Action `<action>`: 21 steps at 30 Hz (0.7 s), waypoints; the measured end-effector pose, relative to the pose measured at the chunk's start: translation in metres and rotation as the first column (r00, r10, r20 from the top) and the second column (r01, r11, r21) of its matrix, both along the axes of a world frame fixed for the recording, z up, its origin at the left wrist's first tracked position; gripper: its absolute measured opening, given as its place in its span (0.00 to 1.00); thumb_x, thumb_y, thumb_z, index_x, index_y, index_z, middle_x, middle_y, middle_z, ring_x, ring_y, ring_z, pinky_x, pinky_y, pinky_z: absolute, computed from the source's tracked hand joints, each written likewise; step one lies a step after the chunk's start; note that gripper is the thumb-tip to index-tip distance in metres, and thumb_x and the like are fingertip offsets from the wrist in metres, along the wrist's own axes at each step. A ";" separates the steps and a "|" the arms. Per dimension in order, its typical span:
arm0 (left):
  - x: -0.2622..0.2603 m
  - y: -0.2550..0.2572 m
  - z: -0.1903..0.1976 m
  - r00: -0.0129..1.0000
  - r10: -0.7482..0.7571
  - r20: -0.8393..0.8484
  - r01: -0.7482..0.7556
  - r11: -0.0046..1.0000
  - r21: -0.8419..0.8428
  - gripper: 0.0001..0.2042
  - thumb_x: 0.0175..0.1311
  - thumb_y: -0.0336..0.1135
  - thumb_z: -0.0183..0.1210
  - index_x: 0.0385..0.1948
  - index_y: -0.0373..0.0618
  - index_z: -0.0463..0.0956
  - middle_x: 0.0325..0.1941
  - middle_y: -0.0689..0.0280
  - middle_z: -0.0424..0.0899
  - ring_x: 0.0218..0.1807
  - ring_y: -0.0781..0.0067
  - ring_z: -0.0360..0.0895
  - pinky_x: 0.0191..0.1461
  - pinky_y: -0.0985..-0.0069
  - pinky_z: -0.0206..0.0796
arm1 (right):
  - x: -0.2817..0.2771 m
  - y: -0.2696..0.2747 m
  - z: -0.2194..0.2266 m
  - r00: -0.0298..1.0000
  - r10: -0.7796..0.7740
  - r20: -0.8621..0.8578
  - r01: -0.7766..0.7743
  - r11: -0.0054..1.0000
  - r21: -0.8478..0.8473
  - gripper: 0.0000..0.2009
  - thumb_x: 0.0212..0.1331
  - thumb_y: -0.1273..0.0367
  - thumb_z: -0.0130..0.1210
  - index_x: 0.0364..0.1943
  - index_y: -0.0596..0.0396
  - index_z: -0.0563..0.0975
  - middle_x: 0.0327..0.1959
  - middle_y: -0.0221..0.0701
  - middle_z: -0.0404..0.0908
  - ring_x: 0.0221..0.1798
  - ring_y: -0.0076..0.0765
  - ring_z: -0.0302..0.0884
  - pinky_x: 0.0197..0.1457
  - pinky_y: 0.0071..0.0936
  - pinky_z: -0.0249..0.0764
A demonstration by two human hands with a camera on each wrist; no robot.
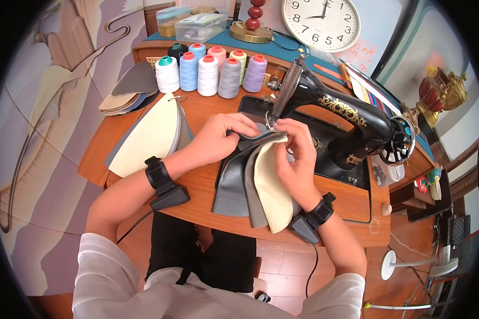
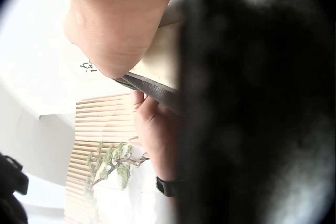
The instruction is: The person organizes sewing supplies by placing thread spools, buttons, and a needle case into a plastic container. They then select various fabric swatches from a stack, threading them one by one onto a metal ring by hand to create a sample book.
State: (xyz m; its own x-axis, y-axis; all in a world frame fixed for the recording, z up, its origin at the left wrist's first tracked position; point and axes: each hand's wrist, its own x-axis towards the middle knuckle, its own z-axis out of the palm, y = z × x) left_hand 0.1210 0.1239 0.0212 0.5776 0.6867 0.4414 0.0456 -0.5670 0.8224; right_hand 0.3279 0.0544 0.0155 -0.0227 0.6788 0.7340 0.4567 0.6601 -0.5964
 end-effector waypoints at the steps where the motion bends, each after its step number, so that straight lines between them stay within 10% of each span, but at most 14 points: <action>1: 0.000 0.002 0.000 1.000 0.009 0.002 -0.009 1.000 0.001 0.20 0.51 0.11 0.46 0.40 0.36 0.86 0.47 0.58 0.86 0.51 0.67 0.82 0.57 0.75 0.70 | 0.001 0.002 -0.002 1.000 0.009 0.002 -0.009 1.000 0.001 0.17 0.54 0.85 0.52 0.49 0.58 0.76 0.54 0.37 0.78 0.28 0.21 0.68 0.36 0.20 0.71; 10: 0.008 -0.010 0.030 0.936 0.142 0.322 0.037 0.870 -0.491 0.19 0.61 0.17 0.42 0.41 0.35 0.86 0.50 0.54 0.87 0.56 0.68 0.82 0.59 0.72 0.74 | -0.001 -0.001 -0.007 0.990 0.087 -0.113 -0.099 0.989 -0.108 0.13 0.59 0.84 0.48 0.47 0.57 0.73 0.50 0.30 0.82 0.36 0.16 0.74 0.36 0.16 0.71; 16: -0.043 -0.012 0.070 0.982 0.144 0.126 -0.116 0.972 -0.205 0.15 0.63 0.20 0.47 0.41 0.35 0.86 0.48 0.58 0.88 0.47 0.73 0.85 0.54 0.76 0.76 | 0.003 0.000 -0.007 0.994 0.080 -0.079 -0.091 0.986 -0.141 0.15 0.58 0.85 0.46 0.48 0.58 0.73 0.47 0.31 0.81 0.32 0.14 0.73 0.33 0.16 0.69; 21: -0.127 0.041 0.079 0.878 0.477 -0.040 -0.478 0.871 -0.112 0.14 0.63 0.25 0.50 0.41 0.40 0.86 0.37 0.67 0.86 0.38 0.79 0.82 0.46 0.79 0.74 | -0.001 -0.005 -0.005 0.983 0.110 -0.147 -0.132 0.979 -0.153 0.16 0.57 0.85 0.46 0.49 0.59 0.73 0.48 0.33 0.80 0.28 0.13 0.73 0.30 0.16 0.69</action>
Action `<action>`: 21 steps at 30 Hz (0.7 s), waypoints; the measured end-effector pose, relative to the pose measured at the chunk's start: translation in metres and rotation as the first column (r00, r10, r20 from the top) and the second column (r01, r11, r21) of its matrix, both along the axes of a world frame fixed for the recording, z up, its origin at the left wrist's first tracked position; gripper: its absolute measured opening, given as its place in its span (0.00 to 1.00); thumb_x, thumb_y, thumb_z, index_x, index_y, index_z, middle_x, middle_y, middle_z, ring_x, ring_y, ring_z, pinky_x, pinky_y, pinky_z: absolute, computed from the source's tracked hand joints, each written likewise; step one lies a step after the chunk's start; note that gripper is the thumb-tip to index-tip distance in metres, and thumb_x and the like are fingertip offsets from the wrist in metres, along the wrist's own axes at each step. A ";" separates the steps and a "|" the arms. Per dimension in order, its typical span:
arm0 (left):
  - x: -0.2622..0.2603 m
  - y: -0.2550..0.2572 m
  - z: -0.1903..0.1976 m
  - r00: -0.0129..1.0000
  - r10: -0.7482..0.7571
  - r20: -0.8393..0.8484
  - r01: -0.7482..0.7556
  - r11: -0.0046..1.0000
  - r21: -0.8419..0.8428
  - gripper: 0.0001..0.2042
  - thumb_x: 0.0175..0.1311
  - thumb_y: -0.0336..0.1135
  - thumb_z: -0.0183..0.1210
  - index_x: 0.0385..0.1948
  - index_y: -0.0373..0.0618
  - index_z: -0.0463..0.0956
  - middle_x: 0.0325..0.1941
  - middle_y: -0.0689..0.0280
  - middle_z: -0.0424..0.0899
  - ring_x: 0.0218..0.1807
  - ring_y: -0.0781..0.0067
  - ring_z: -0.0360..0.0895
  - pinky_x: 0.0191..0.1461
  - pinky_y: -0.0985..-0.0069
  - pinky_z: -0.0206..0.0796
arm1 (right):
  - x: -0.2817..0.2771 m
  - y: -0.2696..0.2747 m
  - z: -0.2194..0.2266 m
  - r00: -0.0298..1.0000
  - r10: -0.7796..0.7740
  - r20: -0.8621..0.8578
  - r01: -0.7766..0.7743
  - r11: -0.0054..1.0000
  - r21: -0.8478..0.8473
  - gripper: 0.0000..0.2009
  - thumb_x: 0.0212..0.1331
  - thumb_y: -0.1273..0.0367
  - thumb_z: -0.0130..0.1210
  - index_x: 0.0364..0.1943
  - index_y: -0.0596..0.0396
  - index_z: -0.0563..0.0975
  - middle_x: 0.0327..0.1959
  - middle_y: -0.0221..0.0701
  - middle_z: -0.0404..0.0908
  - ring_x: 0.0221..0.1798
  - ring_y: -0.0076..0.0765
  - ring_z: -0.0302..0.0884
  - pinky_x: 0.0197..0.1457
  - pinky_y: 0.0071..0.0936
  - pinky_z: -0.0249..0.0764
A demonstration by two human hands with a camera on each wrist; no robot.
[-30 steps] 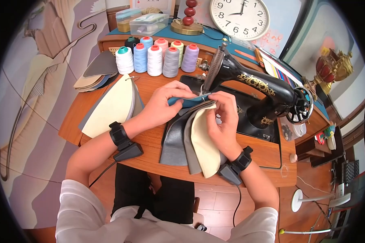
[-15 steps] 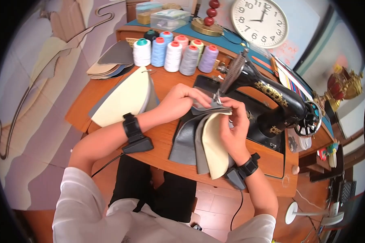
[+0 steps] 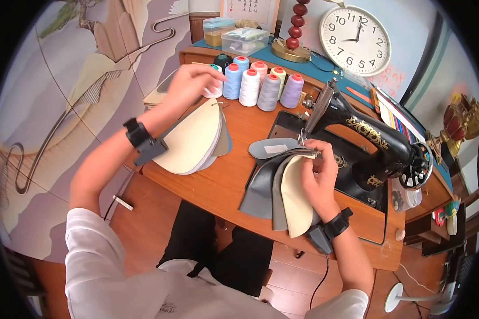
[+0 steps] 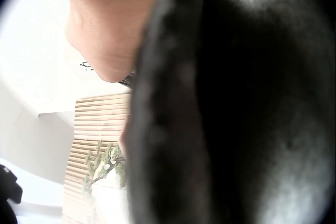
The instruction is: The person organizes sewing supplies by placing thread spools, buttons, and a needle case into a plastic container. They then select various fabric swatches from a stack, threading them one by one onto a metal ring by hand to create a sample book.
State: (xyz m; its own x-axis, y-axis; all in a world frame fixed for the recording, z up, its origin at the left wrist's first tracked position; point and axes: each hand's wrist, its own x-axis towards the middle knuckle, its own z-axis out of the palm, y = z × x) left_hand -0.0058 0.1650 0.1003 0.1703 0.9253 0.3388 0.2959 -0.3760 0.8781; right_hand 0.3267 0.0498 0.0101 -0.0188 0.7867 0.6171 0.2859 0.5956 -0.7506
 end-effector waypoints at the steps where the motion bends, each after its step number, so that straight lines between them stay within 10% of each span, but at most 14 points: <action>1: -0.019 0.018 -0.001 0.994 0.093 -0.053 -0.093 0.996 -0.005 0.14 0.63 0.27 0.49 0.41 0.41 0.86 0.37 0.67 0.87 0.38 0.80 0.82 0.44 0.78 0.74 | 0.000 0.001 0.000 1.000 0.015 0.003 -0.015 1.000 0.008 0.16 0.57 0.85 0.45 0.49 0.60 0.73 0.48 0.33 0.80 0.27 0.13 0.73 0.30 0.16 0.70; 6: -0.116 0.105 -0.032 0.752 0.299 -0.588 -0.284 0.951 0.121 0.18 0.58 0.35 0.54 0.47 0.40 0.85 0.47 0.54 0.88 0.48 0.55 0.86 0.53 0.66 0.75 | 0.000 -0.001 0.003 1.000 0.026 -0.013 -0.026 1.000 -0.016 0.16 0.58 0.85 0.45 0.49 0.61 0.73 0.48 0.32 0.79 0.29 0.14 0.76 0.31 0.16 0.71; 8: -0.138 0.134 -0.035 0.459 0.263 -0.849 -0.379 0.922 0.080 0.22 0.59 0.43 0.59 0.51 0.38 0.83 0.54 0.47 0.85 0.55 0.46 0.82 0.58 0.63 0.74 | 0.000 -0.002 0.006 0.999 0.040 -0.010 -0.041 0.999 -0.031 0.15 0.59 0.84 0.45 0.50 0.60 0.73 0.48 0.32 0.79 0.30 0.15 0.77 0.30 0.16 0.71; 15: -0.123 0.142 -0.027 0.367 0.193 -0.910 -0.502 0.864 -0.019 0.41 0.51 0.62 0.71 0.57 0.31 0.77 0.55 0.46 0.84 0.56 0.51 0.83 0.55 0.61 0.76 | 0.001 -0.003 0.007 1.000 0.017 0.013 -0.017 1.000 -0.023 0.14 0.61 0.84 0.46 0.50 0.59 0.73 0.49 0.34 0.79 0.30 0.16 0.78 0.30 0.17 0.71; 21: -0.122 0.145 -0.030 0.570 0.238 -0.786 -0.536 0.833 -0.137 0.51 0.40 0.58 0.79 0.59 0.21 0.69 0.54 0.43 0.82 0.52 0.49 0.83 0.54 0.61 0.74 | 0.003 -0.002 0.006 0.998 0.034 0.058 -0.034 0.999 -0.006 0.15 0.62 0.84 0.45 0.51 0.60 0.71 0.51 0.33 0.80 0.32 0.14 0.79 0.33 0.15 0.73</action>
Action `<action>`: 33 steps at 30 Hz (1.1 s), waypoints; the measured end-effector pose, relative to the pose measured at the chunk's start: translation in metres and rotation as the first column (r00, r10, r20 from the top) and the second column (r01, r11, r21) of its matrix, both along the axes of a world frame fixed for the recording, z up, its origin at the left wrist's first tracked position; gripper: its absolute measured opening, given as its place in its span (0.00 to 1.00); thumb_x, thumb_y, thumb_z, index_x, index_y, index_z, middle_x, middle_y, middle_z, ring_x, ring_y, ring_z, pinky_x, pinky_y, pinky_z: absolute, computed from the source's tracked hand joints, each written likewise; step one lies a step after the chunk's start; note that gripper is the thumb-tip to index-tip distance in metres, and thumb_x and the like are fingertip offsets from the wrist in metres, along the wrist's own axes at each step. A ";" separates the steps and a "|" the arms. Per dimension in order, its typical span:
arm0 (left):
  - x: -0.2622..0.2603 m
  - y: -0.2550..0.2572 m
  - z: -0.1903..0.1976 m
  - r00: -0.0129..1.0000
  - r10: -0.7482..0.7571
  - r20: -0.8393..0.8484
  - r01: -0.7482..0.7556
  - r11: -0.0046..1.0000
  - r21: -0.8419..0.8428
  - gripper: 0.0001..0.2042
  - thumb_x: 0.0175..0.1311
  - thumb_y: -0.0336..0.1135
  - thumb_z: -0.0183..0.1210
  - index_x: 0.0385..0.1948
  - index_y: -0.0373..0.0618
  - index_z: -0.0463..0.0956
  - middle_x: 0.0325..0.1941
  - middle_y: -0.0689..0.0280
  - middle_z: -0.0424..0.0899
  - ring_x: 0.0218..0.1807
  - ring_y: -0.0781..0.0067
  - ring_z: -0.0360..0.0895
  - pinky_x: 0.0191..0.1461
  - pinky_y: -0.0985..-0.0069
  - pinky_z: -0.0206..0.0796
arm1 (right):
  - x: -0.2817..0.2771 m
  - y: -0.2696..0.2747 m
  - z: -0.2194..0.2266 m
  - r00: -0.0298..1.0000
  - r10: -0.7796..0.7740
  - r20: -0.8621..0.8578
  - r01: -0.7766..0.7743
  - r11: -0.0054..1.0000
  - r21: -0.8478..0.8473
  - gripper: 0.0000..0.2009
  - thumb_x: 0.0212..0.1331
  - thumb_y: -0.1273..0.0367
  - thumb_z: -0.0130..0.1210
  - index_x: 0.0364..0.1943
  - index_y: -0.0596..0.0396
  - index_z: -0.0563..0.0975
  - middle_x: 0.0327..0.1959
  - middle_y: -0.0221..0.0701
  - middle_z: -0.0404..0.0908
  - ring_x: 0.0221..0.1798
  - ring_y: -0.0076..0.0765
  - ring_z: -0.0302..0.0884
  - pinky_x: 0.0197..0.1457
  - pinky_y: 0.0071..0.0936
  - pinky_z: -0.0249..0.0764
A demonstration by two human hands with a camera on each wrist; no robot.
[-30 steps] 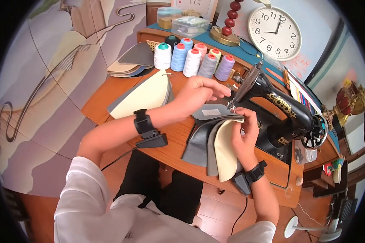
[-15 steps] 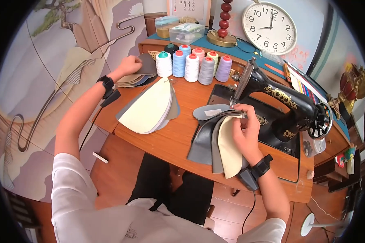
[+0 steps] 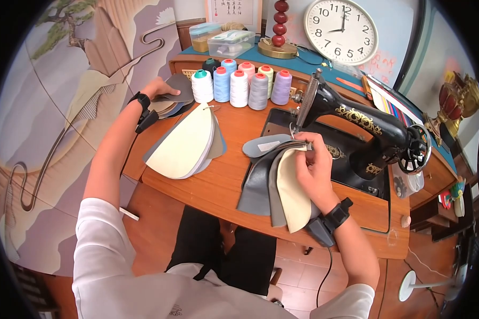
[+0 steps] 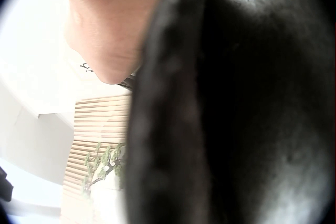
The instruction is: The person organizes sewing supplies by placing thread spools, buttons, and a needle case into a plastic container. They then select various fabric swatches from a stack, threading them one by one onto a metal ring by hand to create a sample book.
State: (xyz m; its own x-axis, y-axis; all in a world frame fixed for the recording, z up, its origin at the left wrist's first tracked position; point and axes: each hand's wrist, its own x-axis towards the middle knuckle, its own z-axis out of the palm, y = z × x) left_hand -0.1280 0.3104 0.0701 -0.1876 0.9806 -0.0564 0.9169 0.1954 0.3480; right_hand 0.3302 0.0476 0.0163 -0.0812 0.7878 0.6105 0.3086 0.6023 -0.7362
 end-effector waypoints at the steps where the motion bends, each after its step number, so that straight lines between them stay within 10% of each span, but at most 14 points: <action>1: -0.002 0.002 0.000 1.000 0.000 0.006 0.000 1.000 0.001 0.50 0.41 0.57 0.79 0.58 0.20 0.70 0.54 0.43 0.82 0.54 0.50 0.83 0.54 0.61 0.74 | 0.000 -0.001 0.000 1.000 0.001 -0.001 -0.001 1.000 -0.005 0.15 0.62 0.84 0.45 0.51 0.60 0.71 0.51 0.33 0.80 0.32 0.14 0.79 0.33 0.15 0.73; 6: -0.016 0.016 -0.020 1.000 -0.014 0.025 0.009 0.978 0.207 0.43 0.51 0.53 0.75 0.58 0.23 0.71 0.51 0.47 0.84 0.52 0.56 0.83 0.53 0.64 0.74 | -0.001 -0.002 0.003 1.000 -0.005 -0.021 0.004 0.999 -0.036 0.14 0.61 0.84 0.46 0.50 0.60 0.73 0.48 0.34 0.78 0.33 0.17 0.79 0.32 0.17 0.72; 12: 0.035 -0.034 0.023 0.830 -0.040 0.557 -0.227 0.887 0.402 0.23 0.65 0.46 0.65 0.55 0.40 0.79 0.46 0.55 0.85 0.50 0.62 0.83 0.55 0.67 0.72 | -0.002 -0.002 0.002 0.999 -0.004 -0.032 0.004 1.000 -0.014 0.14 0.61 0.83 0.46 0.50 0.59 0.73 0.48 0.34 0.78 0.35 0.19 0.80 0.32 0.17 0.73; 16: 0.093 -0.076 0.018 0.851 -0.509 0.129 0.037 0.303 0.952 0.18 0.65 0.44 0.65 0.47 0.38 0.79 0.35 0.64 0.83 0.35 0.74 0.78 0.41 0.72 0.72 | -0.002 -0.001 0.001 0.999 0.004 -0.036 -0.004 1.000 -0.004 0.15 0.60 0.84 0.46 0.50 0.59 0.73 0.48 0.33 0.78 0.34 0.18 0.79 0.32 0.17 0.72; 20: 0.172 -0.154 -0.015 0.679 -0.705 0.206 0.355 0.560 0.749 0.11 0.62 0.36 0.65 0.33 0.40 0.73 0.35 0.65 0.81 0.35 0.78 0.74 0.37 0.74 0.69 | -0.001 0.000 0.000 0.999 -0.003 -0.041 0.002 1.000 -0.011 0.14 0.60 0.84 0.47 0.48 0.59 0.73 0.48 0.33 0.78 0.33 0.16 0.77 0.31 0.16 0.71; 22: 0.217 -0.190 -0.023 0.377 -0.860 0.344 0.471 0.498 0.728 0.12 0.59 0.31 0.66 0.28 0.41 0.67 0.33 0.65 0.79 0.32 0.76 0.72 0.34 0.73 0.67 | -0.002 0.000 -0.001 0.997 0.016 -0.079 -0.014 0.999 0.028 0.14 0.59 0.84 0.47 0.47 0.59 0.73 0.47 0.32 0.78 0.31 0.15 0.76 0.30 0.16 0.69; 24: 0.239 -0.198 -0.036 0.281 -0.870 0.404 0.608 0.488 0.627 0.13 0.55 0.26 0.65 0.27 0.42 0.65 0.34 0.66 0.80 0.33 0.76 0.73 0.33 0.74 0.67 | -0.001 -0.001 -0.001 0.997 -0.001 -0.083 0.000 1.000 -0.010 0.14 0.58 0.85 0.46 0.46 0.59 0.72 0.47 0.32 0.78 0.32 0.15 0.75 0.30 0.16 0.70; 26: 0.250 -0.204 -0.027 0.294 -0.892 0.342 0.687 0.446 0.573 0.12 0.55 0.24 0.62 0.28 0.42 0.64 0.36 0.65 0.82 0.33 0.77 0.74 0.34 0.75 0.68 | 0.002 -0.003 0.002 0.997 0.002 -0.082 -0.010 0.995 -0.097 0.13 0.57 0.85 0.46 0.46 0.59 0.72 0.46 0.33 0.78 0.32 0.16 0.76 0.31 0.17 0.71; 28: 0.254 -0.201 -0.023 0.314 -0.735 0.602 0.651 0.628 0.426 0.10 0.59 0.16 0.53 0.30 0.43 0.62 0.48 0.62 0.80 0.48 0.80 0.78 0.49 0.75 0.72 | 0.003 0.002 -0.002 0.991 0.008 -0.132 -0.022 0.995 -0.102 0.13 0.57 0.85 0.45 0.45 0.60 0.71 0.46 0.33 0.78 0.32 0.16 0.76 0.31 0.18 0.71; 33: 0.249 -0.172 -0.014 0.418 -0.792 0.446 0.564 0.611 0.555 0.11 0.52 0.15 0.54 0.30 0.41 0.61 0.36 0.59 0.83 0.46 0.67 0.82 0.52 0.68 0.74 | 0.001 0.001 -0.001 0.993 0.023 -0.119 -0.029 0.998 -0.050 0.13 0.57 0.84 0.46 0.45 0.60 0.71 0.46 0.33 0.77 0.32 0.15 0.75 0.31 0.17 0.70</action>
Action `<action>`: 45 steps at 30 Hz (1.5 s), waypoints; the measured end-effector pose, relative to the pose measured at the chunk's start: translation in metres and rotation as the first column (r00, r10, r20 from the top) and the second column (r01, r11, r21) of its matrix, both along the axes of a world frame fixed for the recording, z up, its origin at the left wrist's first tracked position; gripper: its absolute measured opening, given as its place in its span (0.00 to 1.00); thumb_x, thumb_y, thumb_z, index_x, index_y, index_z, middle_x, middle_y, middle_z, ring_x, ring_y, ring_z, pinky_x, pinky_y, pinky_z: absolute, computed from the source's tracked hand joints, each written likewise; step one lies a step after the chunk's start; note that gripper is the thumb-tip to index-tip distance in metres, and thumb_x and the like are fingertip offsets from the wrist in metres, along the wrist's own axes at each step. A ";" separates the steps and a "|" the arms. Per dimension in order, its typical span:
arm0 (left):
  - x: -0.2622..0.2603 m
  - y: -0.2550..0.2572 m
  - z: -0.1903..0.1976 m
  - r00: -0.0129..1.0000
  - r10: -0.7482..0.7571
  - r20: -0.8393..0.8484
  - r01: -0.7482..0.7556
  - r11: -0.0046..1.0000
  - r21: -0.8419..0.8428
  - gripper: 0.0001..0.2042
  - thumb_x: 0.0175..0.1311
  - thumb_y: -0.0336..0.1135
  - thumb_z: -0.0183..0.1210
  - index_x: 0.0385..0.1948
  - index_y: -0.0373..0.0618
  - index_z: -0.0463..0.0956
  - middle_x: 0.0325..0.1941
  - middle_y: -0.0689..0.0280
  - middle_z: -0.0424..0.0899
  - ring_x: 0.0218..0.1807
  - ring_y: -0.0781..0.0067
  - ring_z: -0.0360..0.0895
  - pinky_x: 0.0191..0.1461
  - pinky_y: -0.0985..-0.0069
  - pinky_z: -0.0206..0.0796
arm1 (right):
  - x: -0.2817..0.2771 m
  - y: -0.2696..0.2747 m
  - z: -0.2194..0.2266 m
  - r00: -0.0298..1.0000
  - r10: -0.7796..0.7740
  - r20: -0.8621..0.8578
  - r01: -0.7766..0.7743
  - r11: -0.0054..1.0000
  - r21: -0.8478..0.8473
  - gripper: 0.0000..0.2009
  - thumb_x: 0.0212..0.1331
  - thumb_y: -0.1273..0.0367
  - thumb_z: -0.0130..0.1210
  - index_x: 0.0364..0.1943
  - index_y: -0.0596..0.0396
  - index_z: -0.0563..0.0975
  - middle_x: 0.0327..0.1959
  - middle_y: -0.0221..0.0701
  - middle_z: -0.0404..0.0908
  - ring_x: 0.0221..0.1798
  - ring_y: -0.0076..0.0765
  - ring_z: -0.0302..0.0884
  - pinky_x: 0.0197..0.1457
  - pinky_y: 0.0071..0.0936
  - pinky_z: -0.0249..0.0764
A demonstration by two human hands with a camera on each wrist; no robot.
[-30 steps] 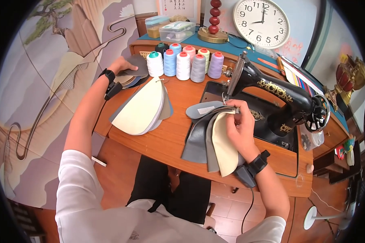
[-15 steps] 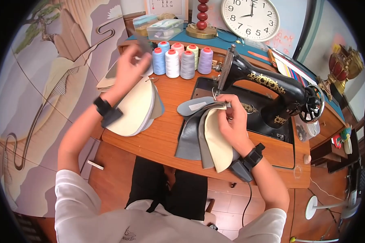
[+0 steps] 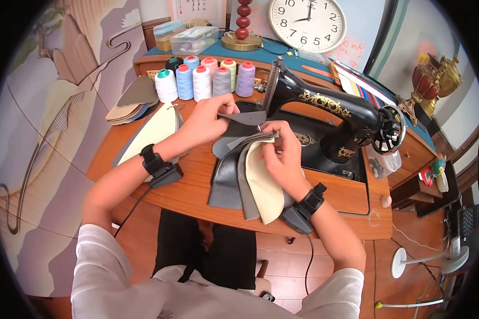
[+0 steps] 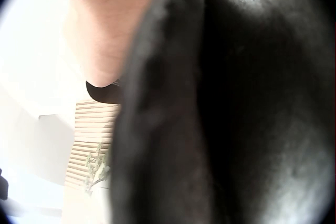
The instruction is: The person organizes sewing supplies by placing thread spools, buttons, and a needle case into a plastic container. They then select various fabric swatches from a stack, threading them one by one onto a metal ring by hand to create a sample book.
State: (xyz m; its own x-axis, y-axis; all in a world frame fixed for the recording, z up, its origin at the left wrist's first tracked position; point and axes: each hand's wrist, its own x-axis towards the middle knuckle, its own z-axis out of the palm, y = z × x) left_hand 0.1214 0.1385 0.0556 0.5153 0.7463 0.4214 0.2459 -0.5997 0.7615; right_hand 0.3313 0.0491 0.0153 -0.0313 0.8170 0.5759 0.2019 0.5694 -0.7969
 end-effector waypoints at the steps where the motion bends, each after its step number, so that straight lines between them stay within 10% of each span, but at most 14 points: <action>1: -0.003 0.003 -0.002 1.000 0.005 -0.004 -0.005 1.000 0.000 0.11 0.52 0.15 0.54 0.30 0.41 0.61 0.36 0.59 0.83 0.46 0.67 0.82 0.52 0.68 0.74 | -0.001 0.000 0.000 1.000 -0.004 0.003 0.004 1.000 -0.013 0.12 0.57 0.84 0.46 0.45 0.60 0.72 0.46 0.33 0.77 0.32 0.15 0.74 0.31 0.16 0.70; 4: -0.006 0.004 -0.003 0.952 -0.030 -0.304 0.043 0.998 0.037 0.10 0.50 0.17 0.54 0.33 0.38 0.66 0.35 0.57 0.81 0.43 0.67 0.81 0.52 0.67 0.74 | -0.002 0.001 0.000 1.000 0.001 -0.005 -0.001 0.999 0.034 0.13 0.57 0.84 0.46 0.45 0.59 0.72 0.46 0.33 0.77 0.33 0.15 0.74 0.31 0.16 0.70; 8: 0.004 -0.017 0.005 0.953 -0.029 -0.301 0.036 0.999 0.016 0.10 0.57 0.21 0.57 0.41 0.36 0.73 0.38 0.59 0.83 0.45 0.72 0.80 0.52 0.70 0.74 | -0.003 0.001 0.000 1.000 0.005 0.004 -0.005 0.999 0.041 0.12 0.57 0.84 0.47 0.44 0.59 0.73 0.47 0.33 0.77 0.34 0.17 0.74 0.31 0.17 0.70; 13: 0.019 -0.011 -0.010 0.993 0.017 0.119 -0.008 0.997 -0.071 0.17 0.67 0.33 0.60 0.55 0.37 0.75 0.39 0.56 0.86 0.39 0.66 0.83 0.45 0.69 0.73 | -0.003 0.001 0.001 1.000 -0.021 0.012 0.020 0.995 0.097 0.12 0.55 0.85 0.48 0.41 0.59 0.74 0.49 0.33 0.76 0.32 0.19 0.72 0.30 0.18 0.69; 18: 0.023 -0.003 -0.013 0.996 0.086 -0.011 -0.084 0.989 0.122 0.11 0.67 0.25 0.57 0.49 0.35 0.80 0.44 0.57 0.87 0.44 0.68 0.83 0.50 0.73 0.73 | -0.002 -0.001 0.003 0.995 -0.072 0.068 0.058 0.982 0.182 0.13 0.54 0.85 0.48 0.42 0.59 0.75 0.56 0.33 0.72 0.30 0.18 0.69 0.27 0.18 0.65; 20: 0.024 -0.002 -0.005 0.993 0.101 0.060 -0.116 0.927 0.357 0.12 0.62 0.20 0.53 0.45 0.39 0.82 0.42 0.51 0.86 0.43 0.48 0.84 0.46 0.64 0.76 | -0.001 -0.003 0.003 0.994 -0.071 0.088 0.054 0.983 0.175 0.14 0.53 0.85 0.49 0.42 0.59 0.76 0.60 0.34 0.70 0.32 0.19 0.71 0.29 0.19 0.67; 23: 0.020 -0.005 0.010 0.984 0.175 0.043 -0.174 0.858 0.483 0.14 0.60 0.18 0.51 0.43 0.40 0.82 0.41 0.54 0.86 0.43 0.49 0.84 0.46 0.63 0.75 | -0.006 -0.003 0.003 0.994 -0.087 0.060 0.071 0.973 0.221 0.14 0.52 0.85 0.50 0.42 0.58 0.76 0.60 0.36 0.70 0.34 0.21 0.74 0.31 0.20 0.69; 29: 0.018 -0.021 0.008 0.996 -0.038 -0.080 0.052 0.983 0.178 0.13 0.60 0.25 0.58 0.46 0.37 0.81 0.37 0.52 0.86 0.38 0.52 0.84 0.41 0.65 0.73 | -0.004 0.000 0.000 0.992 -0.096 0.080 0.076 0.973 0.217 0.14 0.51 0.85 0.51 0.42 0.57 0.76 0.60 0.38 0.70 0.34 0.23 0.75 0.31 0.22 0.70; 31: 0.018 -0.025 0.013 0.987 -0.090 -0.135 0.089 0.996 -0.015 0.11 0.64 0.26 0.58 0.46 0.34 0.80 0.38 0.55 0.86 0.37 0.72 0.82 0.41 0.72 0.72 | -0.002 0.000 -0.001 0.991 -0.095 0.092 0.075 0.977 0.202 0.14 0.50 0.85 0.51 0.41 0.57 0.76 0.60 0.38 0.70 0.33 0.22 0.74 0.31 0.21 0.70; 34: 0.019 -0.018 -0.001 0.990 -0.140 0.017 0.138 0.987 0.079 0.13 0.66 0.25 0.57 0.51 0.35 0.79 0.39 0.56 0.87 0.39 0.75 0.81 0.45 0.73 0.73 | -0.002 0.000 -0.001 0.989 -0.100 0.104 0.079 0.979 0.188 0.14 0.50 0.85 0.52 0.41 0.57 0.76 0.62 0.38 0.69 0.29 0.20 0.72 0.30 0.21 0.68; 45: 0.012 -0.018 -0.011 0.989 -0.147 0.000 0.145 0.977 0.159 0.16 0.61 0.18 0.53 0.49 0.39 0.83 0.48 0.55 0.87 0.50 0.53 0.85 0.53 0.67 0.74 | -0.002 0.001 0.000 0.991 -0.088 0.102 0.076 0.990 0.116 0.13 0.53 0.85 0.52 0.42 0.59 0.76 0.63 0.38 0.72 0.31 0.16 0.77 0.31 0.18 0.72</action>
